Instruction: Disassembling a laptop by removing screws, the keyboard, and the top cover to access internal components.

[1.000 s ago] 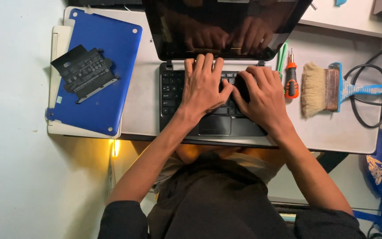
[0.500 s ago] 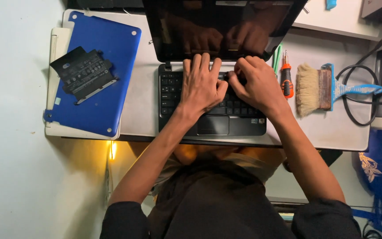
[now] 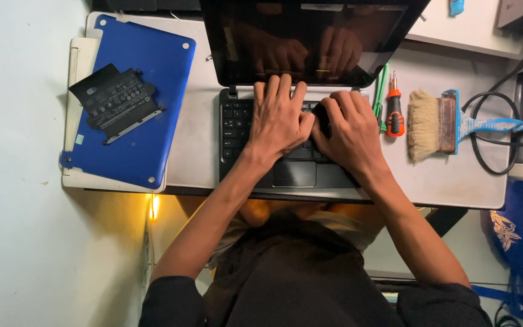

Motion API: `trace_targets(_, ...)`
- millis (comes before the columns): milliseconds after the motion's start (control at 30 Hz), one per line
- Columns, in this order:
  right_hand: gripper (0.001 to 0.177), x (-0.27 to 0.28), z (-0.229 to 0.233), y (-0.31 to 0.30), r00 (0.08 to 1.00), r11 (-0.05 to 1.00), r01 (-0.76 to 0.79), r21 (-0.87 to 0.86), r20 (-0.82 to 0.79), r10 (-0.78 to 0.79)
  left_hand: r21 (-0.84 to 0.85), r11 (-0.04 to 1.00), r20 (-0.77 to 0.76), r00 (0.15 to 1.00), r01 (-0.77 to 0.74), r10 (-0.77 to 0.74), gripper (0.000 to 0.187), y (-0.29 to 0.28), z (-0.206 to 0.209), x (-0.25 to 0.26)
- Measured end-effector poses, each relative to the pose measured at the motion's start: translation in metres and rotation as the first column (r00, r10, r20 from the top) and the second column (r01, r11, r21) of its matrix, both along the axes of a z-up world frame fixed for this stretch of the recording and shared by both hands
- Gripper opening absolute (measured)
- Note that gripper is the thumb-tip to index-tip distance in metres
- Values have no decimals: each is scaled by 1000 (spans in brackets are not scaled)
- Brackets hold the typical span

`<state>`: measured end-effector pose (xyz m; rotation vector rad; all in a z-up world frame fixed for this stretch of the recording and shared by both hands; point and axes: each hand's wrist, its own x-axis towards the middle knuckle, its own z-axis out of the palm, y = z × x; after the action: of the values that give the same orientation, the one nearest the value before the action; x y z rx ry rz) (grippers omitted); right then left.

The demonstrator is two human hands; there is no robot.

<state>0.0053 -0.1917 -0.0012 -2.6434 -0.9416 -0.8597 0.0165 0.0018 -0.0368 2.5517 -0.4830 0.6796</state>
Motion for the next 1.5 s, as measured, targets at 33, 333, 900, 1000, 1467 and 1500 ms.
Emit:
trace_targets(33,21,4,-7,1,1000,1000,12,4,0,-12,0,1000,5,1000,-1,1,44,1,0,0)
trace_targets(333,9,-2,30,-44,964,983,9,181,-262,39,28,998,10,998,62,-62,32,11,19,-12)
trace_targets(900,45,-20,20,-140,827,899,435,-56,-371,-423,142,968,-120,974,209,-192,57,42,38,-47)
trace_targets(1000,50,-2,21,-137,751,870,454,-193,-442,-490,144,966,-131,972,213,-195,56,37,41,-41)
trace_targets(1467,24,51,-16,-138,614,523,568,636,-750,245,175,977,-64,992,119,-109,57,31,30,-41)
trace_targets(1500,24,50,-17,-137,612,451,579,679,-728,309,168,978,-82,991,121,-108,56,32,33,-42)
